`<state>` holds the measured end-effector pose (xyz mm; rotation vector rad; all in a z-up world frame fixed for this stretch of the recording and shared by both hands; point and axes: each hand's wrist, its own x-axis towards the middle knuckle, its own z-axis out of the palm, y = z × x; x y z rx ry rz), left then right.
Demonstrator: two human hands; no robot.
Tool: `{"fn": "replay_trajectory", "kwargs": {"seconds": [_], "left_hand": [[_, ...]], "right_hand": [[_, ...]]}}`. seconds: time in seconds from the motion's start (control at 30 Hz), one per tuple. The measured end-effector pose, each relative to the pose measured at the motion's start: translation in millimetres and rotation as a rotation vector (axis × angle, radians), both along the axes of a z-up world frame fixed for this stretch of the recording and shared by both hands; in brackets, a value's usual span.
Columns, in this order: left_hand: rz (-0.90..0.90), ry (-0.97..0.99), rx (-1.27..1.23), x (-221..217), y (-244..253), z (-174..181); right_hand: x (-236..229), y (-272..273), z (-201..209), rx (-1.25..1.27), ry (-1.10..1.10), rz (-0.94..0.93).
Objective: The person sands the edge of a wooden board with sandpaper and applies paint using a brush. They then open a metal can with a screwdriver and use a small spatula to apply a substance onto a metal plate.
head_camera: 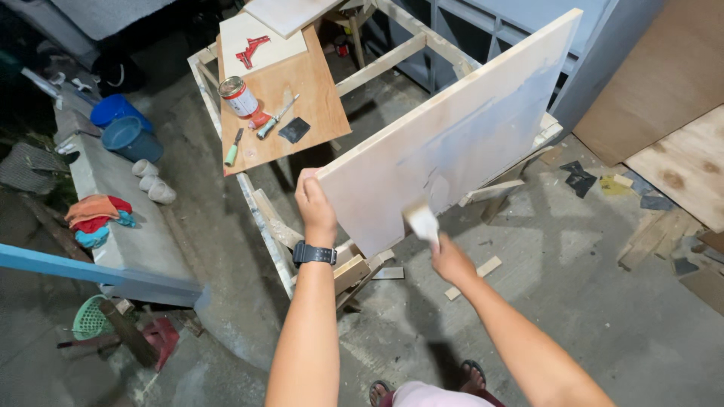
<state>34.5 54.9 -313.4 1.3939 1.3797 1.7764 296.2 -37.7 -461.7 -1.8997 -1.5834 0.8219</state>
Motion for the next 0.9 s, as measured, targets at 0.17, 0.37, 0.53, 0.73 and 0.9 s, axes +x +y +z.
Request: {"fn": "replay_trajectory", "kwargs": {"seconds": [0.17,0.37,0.53,0.73,0.9], "left_hand": [[0.006,0.01,-0.02,-5,4,-5],[0.04,-0.033,-0.034,11,-12,12],[0.074,-0.047,-0.023,14,-12,11],[0.089,-0.067,-0.012,17,-14,17],[0.112,-0.034,-0.023,19,-20,13]], "right_hand": [[28,-34,-73,-0.504,-0.165,0.097],[53,6,59,-0.006,0.053,-0.091],[57,50,85,0.47,0.129,-0.126],[71,-8,-62,-0.474,-0.26,0.118],[91,-10,-78,-0.423,-0.091,-0.024]]}}
